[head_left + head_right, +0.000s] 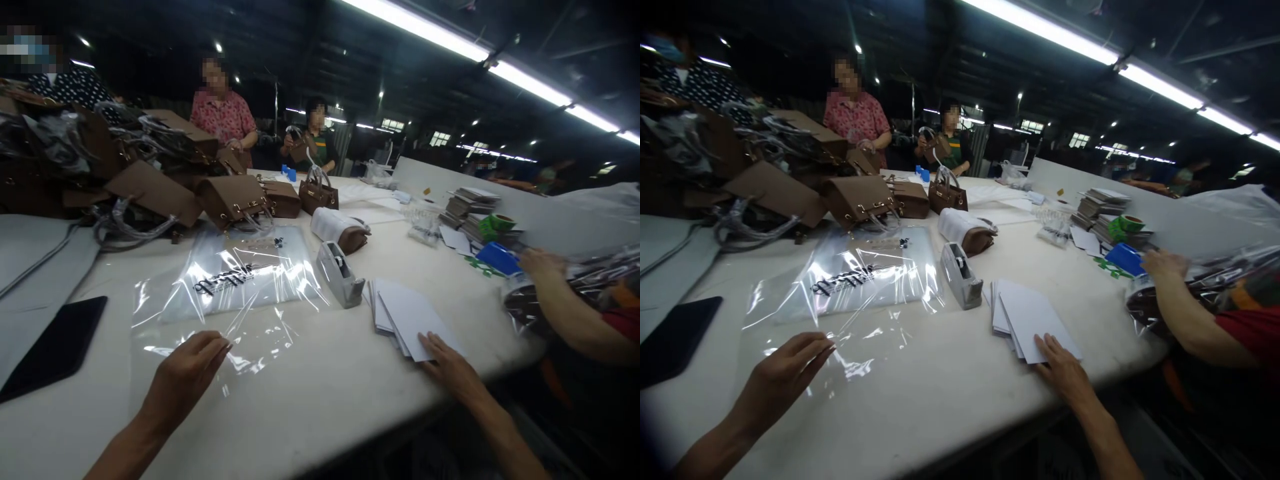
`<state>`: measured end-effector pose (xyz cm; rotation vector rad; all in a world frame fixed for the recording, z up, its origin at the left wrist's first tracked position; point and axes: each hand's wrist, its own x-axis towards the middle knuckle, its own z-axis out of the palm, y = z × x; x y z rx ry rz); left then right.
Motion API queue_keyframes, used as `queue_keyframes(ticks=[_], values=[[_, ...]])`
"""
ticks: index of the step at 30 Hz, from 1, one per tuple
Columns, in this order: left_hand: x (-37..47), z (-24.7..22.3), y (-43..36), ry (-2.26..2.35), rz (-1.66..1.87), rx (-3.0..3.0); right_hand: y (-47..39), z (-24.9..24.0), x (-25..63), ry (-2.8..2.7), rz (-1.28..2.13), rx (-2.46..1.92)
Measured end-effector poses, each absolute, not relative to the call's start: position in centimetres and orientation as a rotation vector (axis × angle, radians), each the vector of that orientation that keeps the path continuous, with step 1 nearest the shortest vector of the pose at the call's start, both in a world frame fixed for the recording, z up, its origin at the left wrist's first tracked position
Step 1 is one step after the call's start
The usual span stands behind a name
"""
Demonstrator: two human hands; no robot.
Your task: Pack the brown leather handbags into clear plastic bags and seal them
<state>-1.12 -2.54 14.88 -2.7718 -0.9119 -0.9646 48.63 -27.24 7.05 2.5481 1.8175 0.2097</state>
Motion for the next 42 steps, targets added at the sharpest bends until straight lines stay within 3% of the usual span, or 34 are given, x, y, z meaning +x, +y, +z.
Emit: queue_keyframes(ticks=[6, 12, 21, 34, 42], values=[[-0.8, 15.9, -2.5, -0.976, -0.888, -2.821, -27.3, 9.9, 49.8, 2.064, 0.264, 2.391], [-0.9, 15.9, -2.6, -1.008, -0.889, -2.834, -26.6, 10.7, 44.5, 2.236, 0.397, 2.296], [-1.7, 15.6, -2.3, -1.010, -0.909, -2.887, -24.9, 11.2, 44.8, 1.966, -0.159, 2.352], [-1.5, 15.1, -1.8, -1.097, -0.886, -2.998, -24.4, 12.3, 47.3, 2.158, -0.463, 2.339], [-1.7, 15.1, -2.1, -1.145, -0.891, -3.004, -24.9, 11.6, 46.5, 2.098, -0.216, 2.371]])
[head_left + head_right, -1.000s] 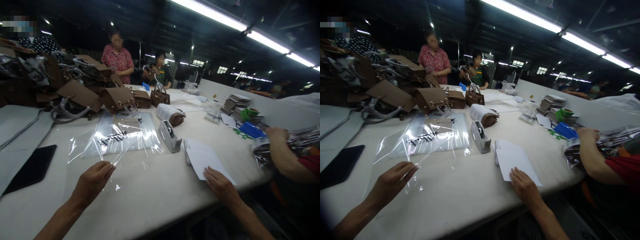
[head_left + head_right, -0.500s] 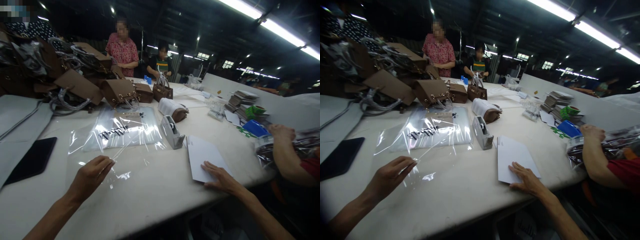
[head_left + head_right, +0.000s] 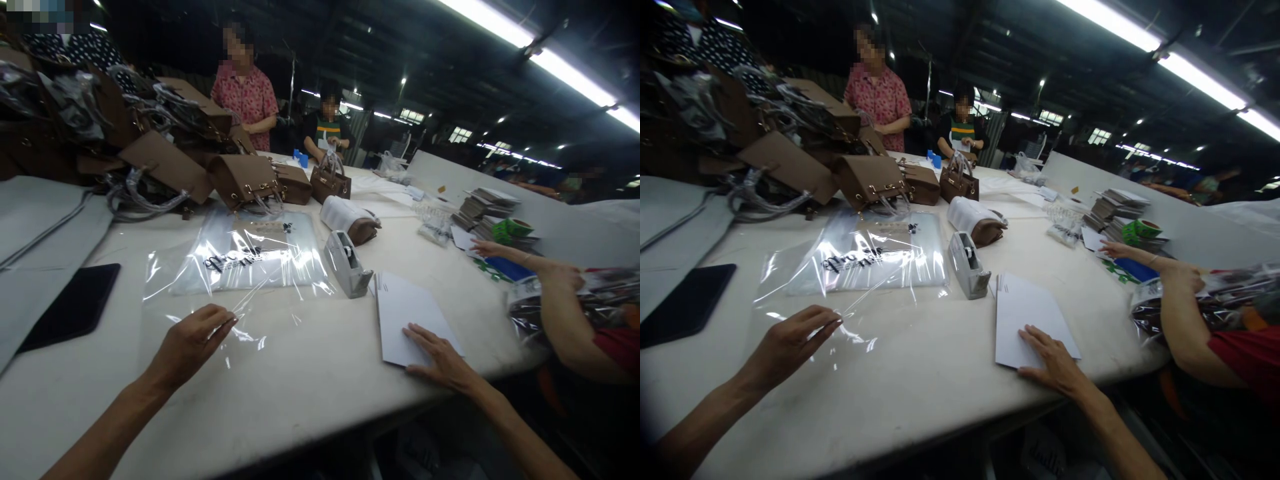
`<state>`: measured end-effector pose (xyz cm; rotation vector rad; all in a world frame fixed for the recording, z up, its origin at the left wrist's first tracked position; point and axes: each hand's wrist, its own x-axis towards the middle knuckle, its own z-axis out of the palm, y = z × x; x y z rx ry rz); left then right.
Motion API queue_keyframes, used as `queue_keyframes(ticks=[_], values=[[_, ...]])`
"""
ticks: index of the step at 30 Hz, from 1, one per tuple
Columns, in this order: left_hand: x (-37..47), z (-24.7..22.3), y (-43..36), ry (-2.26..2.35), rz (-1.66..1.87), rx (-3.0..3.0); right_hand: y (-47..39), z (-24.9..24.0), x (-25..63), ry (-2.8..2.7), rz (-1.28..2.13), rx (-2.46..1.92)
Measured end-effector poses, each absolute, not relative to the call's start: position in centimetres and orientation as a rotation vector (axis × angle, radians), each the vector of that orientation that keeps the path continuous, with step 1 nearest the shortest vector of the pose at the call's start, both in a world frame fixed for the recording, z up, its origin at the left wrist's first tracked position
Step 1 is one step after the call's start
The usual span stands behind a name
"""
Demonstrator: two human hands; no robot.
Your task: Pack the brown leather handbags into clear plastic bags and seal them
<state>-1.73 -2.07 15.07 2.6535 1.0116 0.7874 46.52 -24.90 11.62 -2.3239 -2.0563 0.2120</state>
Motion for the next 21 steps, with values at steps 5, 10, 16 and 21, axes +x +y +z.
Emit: queue_keyframes(ticks=[5, 10, 16, 21], values=[[-1.7, 14.6, -1.8, 1.003, 0.808, 2.659, -24.9, 11.2, 46.0, -2.090, 0.103, -2.331], [-1.4, 14.4, -1.6, 0.995, 0.795, 2.653, -25.1, 10.9, 45.6, -2.119, 0.010, -2.346], [-1.1, 14.1, -1.5, 0.982, 0.825, 2.629, -25.4, 10.8, 45.8, -2.118, 0.044, -2.310], [-0.7, 14.3, -1.5, 1.017, 0.830, 2.565, -25.4, 11.1, 45.6, -1.983, 0.200, -2.310]])
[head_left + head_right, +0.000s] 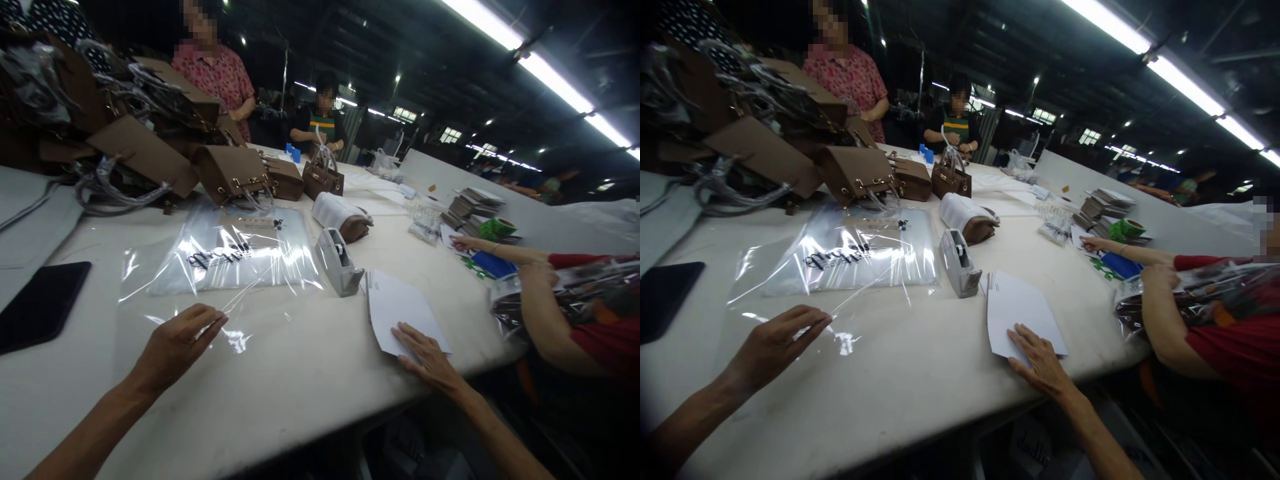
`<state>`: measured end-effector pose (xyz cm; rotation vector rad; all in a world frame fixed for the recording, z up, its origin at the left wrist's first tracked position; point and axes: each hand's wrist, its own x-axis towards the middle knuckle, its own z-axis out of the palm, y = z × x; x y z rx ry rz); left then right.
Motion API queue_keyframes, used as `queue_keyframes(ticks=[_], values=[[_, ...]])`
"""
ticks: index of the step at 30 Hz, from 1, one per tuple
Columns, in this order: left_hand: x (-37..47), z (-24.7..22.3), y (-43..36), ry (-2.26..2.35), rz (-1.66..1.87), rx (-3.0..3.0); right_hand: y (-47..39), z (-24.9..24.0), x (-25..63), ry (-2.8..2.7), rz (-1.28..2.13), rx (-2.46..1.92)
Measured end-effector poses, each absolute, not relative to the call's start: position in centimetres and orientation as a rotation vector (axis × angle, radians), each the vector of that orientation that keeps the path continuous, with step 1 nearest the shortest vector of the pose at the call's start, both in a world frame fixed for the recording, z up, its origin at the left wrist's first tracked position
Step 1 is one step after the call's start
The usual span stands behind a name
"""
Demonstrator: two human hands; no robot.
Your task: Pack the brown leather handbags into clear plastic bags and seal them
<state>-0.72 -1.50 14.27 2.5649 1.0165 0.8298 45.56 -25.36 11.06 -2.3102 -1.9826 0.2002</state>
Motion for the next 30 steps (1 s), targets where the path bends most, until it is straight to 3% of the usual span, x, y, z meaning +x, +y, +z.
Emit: queue_keyframes(ticks=[21, 30], values=[[-0.4, 14.5, -1.8, 1.064, 0.822, 2.466, -24.2, 12.1, 43.1, -1.715, 0.334, -2.433], [-0.2, 14.6, -1.8, 1.070, 0.759, 2.474, -15.4, 11.2, 39.2, -1.178, -0.019, -2.935]])
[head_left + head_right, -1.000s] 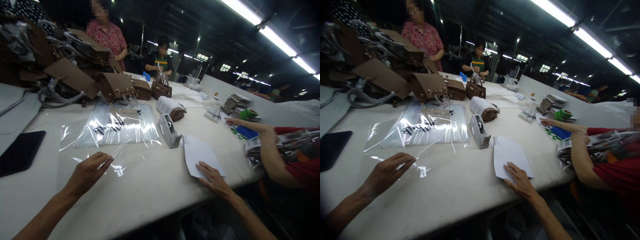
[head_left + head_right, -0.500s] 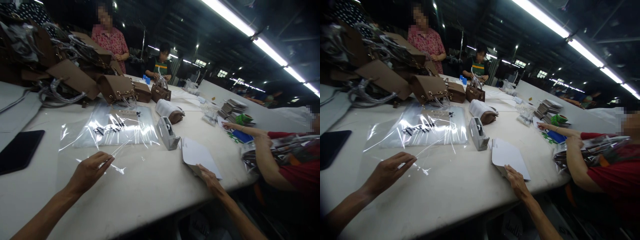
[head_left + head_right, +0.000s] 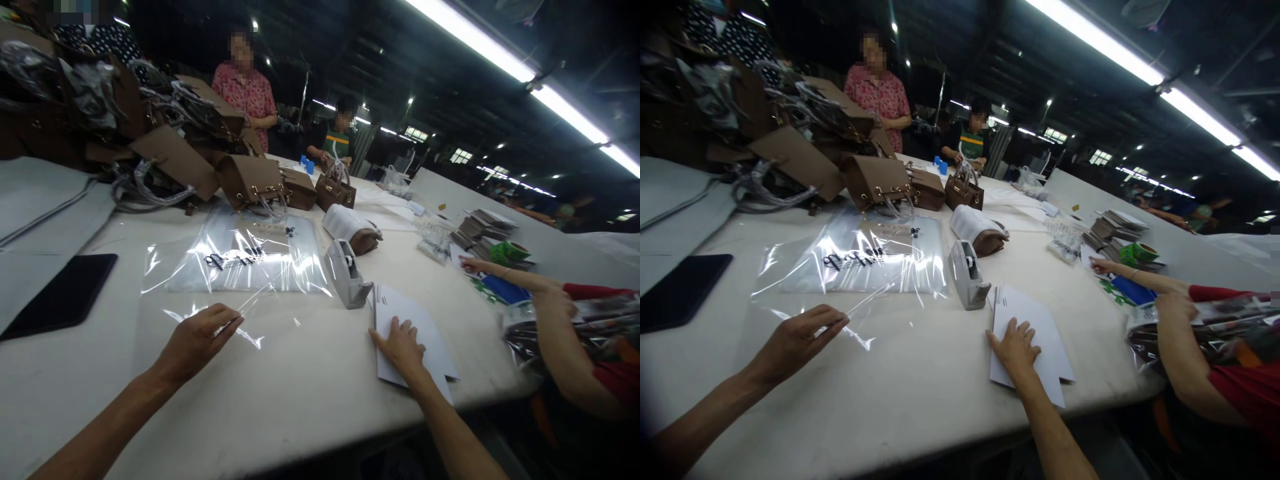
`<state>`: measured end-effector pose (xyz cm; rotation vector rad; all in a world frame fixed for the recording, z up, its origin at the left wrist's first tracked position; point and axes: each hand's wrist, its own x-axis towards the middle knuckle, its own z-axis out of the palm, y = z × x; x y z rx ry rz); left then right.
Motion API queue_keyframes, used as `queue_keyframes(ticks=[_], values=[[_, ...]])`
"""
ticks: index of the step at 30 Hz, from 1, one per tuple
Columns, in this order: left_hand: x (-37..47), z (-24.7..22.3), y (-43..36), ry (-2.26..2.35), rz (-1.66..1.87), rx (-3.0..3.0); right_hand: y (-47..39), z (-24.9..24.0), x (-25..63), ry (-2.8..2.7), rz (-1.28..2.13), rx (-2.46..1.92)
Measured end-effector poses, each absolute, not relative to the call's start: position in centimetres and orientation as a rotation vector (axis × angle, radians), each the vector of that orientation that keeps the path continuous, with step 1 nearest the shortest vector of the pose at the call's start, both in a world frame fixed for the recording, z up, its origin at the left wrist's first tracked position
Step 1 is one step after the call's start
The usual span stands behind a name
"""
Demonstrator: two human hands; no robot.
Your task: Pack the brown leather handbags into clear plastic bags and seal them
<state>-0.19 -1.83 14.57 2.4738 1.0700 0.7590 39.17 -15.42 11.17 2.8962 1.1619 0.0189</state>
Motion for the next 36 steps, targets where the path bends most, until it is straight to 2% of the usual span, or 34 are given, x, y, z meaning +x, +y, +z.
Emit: queue_keyframes(ticks=[8, 19, 31, 36], values=[[-0.8, 14.0, -1.4, 1.071, 0.785, 2.469, -17.0, 11.2, 43.1, 1.289, -0.256, 2.869], [-0.4, 12.9, -0.7, 1.074, 0.767, 2.422, -18.3, 11.0, 44.1, 1.352, -0.482, 3.105], [-0.5, 12.4, -0.1, 1.078, 0.826, 2.423, -19.5, 10.4, 43.0, 1.463, -0.489, 3.181], [-0.3, 12.2, -0.1, 1.059, 0.808, 2.407, -19.6, 11.1, 42.6, 1.460, -0.374, 3.161]])
